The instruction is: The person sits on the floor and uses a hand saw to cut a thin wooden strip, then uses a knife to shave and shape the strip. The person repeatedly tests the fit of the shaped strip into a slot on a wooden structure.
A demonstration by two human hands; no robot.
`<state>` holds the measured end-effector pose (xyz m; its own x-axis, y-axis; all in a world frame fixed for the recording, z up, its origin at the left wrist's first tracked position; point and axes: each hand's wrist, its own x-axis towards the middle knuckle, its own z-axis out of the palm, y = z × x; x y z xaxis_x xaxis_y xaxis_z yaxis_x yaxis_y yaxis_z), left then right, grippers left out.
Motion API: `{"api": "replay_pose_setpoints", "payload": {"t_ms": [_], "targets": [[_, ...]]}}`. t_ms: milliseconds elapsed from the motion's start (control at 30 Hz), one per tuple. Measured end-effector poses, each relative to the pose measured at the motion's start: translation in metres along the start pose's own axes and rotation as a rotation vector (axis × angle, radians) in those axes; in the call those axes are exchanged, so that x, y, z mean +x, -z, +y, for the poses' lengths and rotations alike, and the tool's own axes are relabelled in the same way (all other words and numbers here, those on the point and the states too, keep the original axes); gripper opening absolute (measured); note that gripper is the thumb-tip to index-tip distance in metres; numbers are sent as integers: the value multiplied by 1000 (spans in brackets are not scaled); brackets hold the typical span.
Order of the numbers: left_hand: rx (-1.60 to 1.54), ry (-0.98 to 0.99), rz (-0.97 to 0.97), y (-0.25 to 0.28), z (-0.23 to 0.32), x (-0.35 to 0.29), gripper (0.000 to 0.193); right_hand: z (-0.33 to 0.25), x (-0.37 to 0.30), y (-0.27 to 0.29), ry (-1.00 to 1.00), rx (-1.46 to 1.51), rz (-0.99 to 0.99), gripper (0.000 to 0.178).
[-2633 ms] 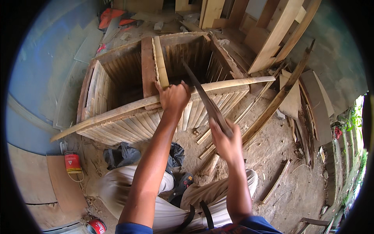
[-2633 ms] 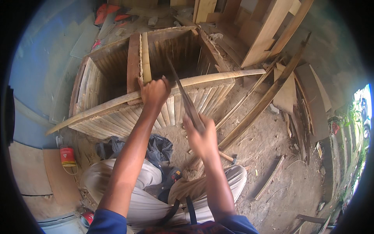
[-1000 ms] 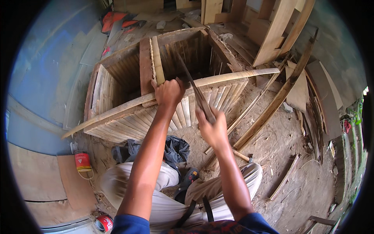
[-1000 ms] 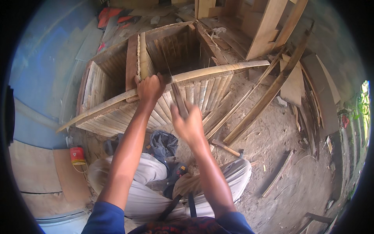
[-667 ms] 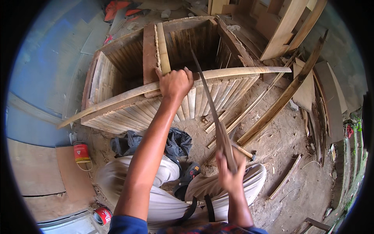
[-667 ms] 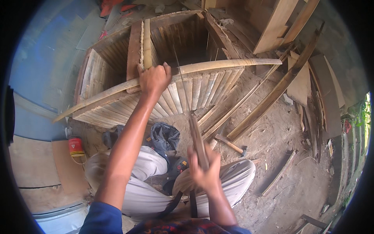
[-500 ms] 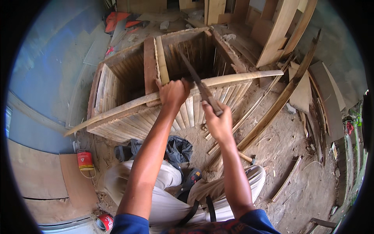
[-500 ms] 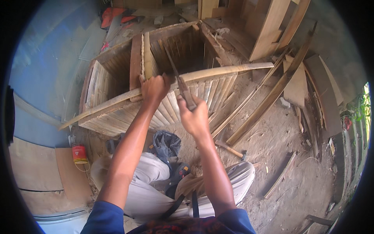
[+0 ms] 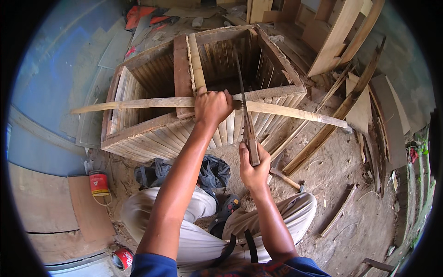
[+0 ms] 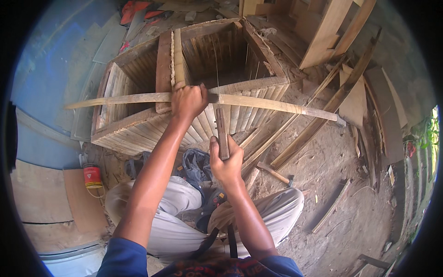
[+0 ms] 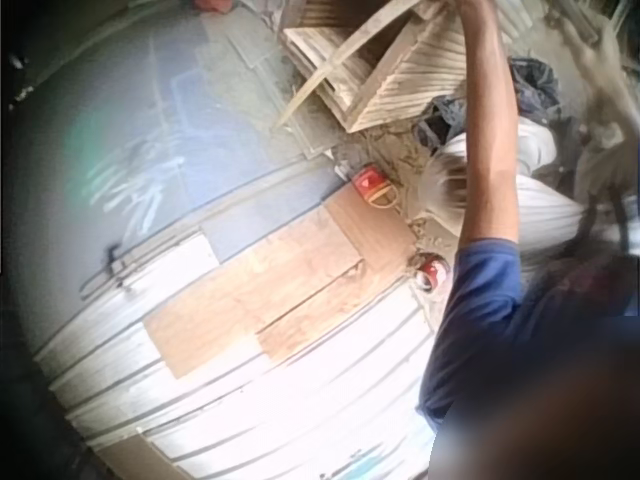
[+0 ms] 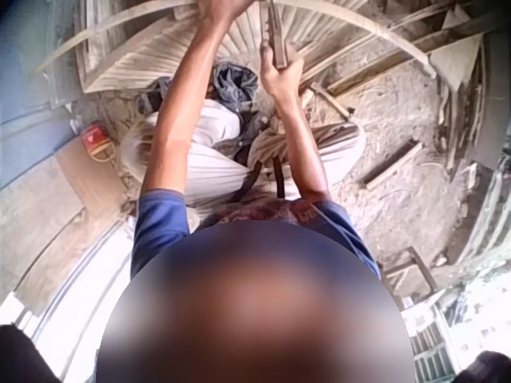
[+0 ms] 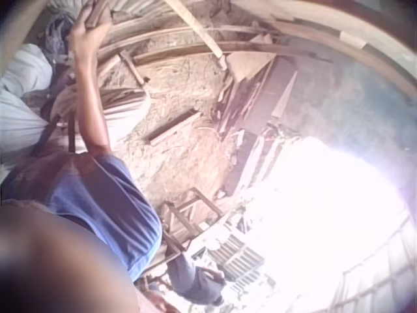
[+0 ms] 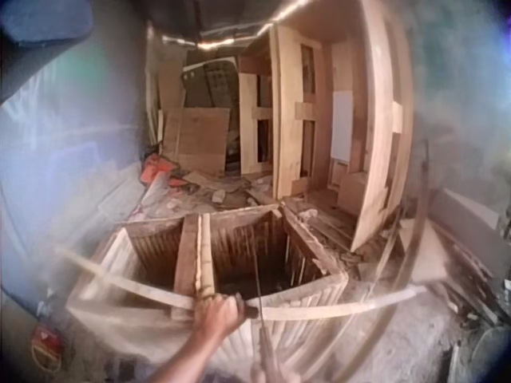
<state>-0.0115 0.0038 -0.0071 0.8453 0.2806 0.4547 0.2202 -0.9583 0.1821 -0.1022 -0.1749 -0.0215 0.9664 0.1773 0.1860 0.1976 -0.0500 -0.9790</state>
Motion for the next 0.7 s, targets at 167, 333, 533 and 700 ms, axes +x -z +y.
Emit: {"api": "replay_pose_setpoints", "payload": {"t_ms": [167, 333, 533, 700], "targets": [[4, -27, 54, -1, 0, 1, 44, 11, -5, -4, 39, -44, 83, 22], [-34, -103, 110, -4, -1, 1, 37, 28, -19, -13, 110, 24, 146, 19], [35, -82, 55, -8, -2, 4, 38, 28, -7, -19, 362, -123, 175, 22], [-72, -126, 84, -2, -1, 4, 37, 23, 0, 3, 379, -46, 178, 17]]}}
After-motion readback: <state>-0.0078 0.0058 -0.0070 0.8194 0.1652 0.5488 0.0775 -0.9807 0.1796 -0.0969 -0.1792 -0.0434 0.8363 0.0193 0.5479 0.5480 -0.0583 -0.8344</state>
